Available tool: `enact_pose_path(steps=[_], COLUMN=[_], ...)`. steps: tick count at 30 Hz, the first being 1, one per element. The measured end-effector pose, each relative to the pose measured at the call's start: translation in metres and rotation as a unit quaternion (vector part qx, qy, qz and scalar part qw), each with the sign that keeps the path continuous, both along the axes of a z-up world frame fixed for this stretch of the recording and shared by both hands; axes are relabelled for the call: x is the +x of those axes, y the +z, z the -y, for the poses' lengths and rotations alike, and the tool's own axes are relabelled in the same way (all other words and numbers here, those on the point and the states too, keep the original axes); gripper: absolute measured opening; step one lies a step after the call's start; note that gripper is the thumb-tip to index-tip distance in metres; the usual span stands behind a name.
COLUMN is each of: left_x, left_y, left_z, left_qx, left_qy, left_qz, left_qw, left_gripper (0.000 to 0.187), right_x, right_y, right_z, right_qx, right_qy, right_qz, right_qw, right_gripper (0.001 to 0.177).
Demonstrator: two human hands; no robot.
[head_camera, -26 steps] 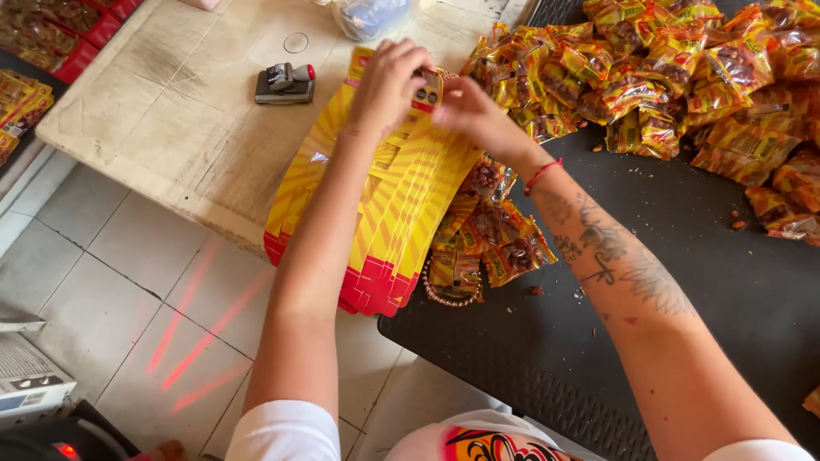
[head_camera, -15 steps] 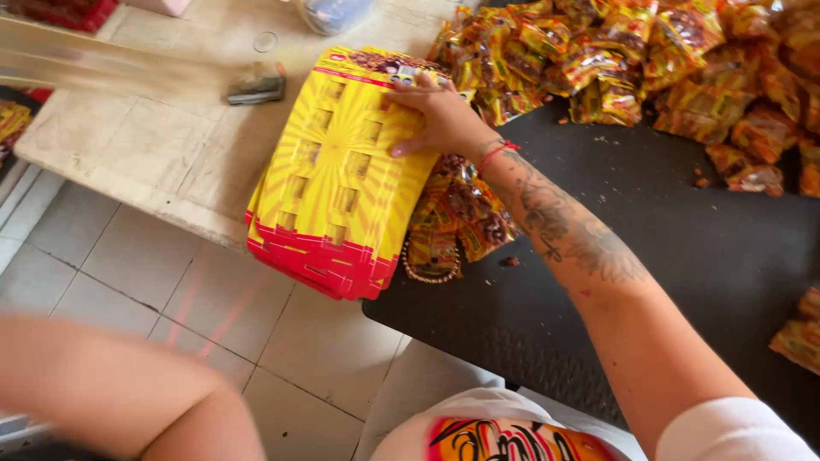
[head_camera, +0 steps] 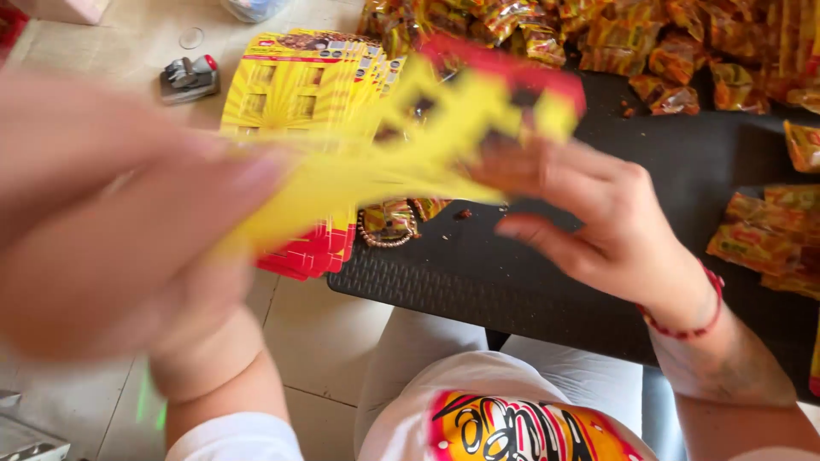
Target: The person places snack packets into yellow cardboard display strips, fills each slot by hand, and then stacks the completed strips on a table.
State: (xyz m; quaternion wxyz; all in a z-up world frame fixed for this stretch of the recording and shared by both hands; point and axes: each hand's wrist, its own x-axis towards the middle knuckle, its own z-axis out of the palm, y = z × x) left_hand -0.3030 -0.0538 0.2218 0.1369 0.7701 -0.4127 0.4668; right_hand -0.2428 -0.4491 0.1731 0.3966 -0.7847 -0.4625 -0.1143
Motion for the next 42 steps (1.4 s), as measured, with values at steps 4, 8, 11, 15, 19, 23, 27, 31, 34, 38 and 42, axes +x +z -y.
enact_pose_path(steps=[4,8,11,15,19,23,27,31,34,38,42], left_x=[0.076,0.131,0.141,0.142,0.151,0.115,0.077,0.052,0.024,0.009,0.000], left_y=[0.003,-0.086,-0.179,-0.222,-0.221,-0.183,-0.191,-0.212,-0.182,-0.197,-0.207], left_z=[0.137,0.158,0.159,0.154,0.131,0.155,0.210,0.243,0.237,0.261,0.265], left_qx=[-0.090,-0.087,0.039,-0.008,-0.129,-0.408,-0.454,-0.426,-0.274,-0.422,-0.392], left_qy=[0.008,0.030,0.193,0.268,0.298,0.093,-0.171,-0.188,-0.124,-0.198,-0.212], left_qz=[-0.081,-0.263,-0.497,-0.431,-0.322,-0.372,-0.507,-0.677,-0.690,-0.668,-0.650], left_qw=[0.993,0.960,0.845,0.862,0.889,0.829,0.712,0.570,0.658,0.580,0.616], left_gripper=[0.011,0.049,0.068,0.038,0.023,0.023,0.020,0.036,0.058,0.025,0.003], right_x=[-0.022,-0.013,-0.003,0.015,0.009,-0.025,-0.040,-0.042,-0.046,-0.060,-0.079], right_y=[-0.051,-0.142,-0.211,-0.231,-0.167,-0.109,-0.109,-0.119,-0.127,-0.129,-0.118], right_z=[0.060,0.147,0.190,0.181,0.125,0.066,0.030,0.024,0.059,0.075,0.077], right_qx=[0.020,0.153,0.169,0.024,-0.112,0.011,0.015,0.125,0.153,0.177,0.182], right_qy=[-0.252,-0.303,-0.341,-0.414,-0.425,-0.335,-0.174,-0.170,-0.239,-0.244,-0.266], right_qz=[-0.188,-0.368,-0.458,-0.349,0.038,0.006,0.087,0.107,-0.122,-0.269,-0.366], right_qw=[0.949,0.865,0.803,0.840,0.897,0.942,0.981,0.972,0.951,0.915,0.873], right_gripper=[0.006,0.016,0.029,0.035,0.061,0.050,0.037,0.011,0.009,0.009,0.010])
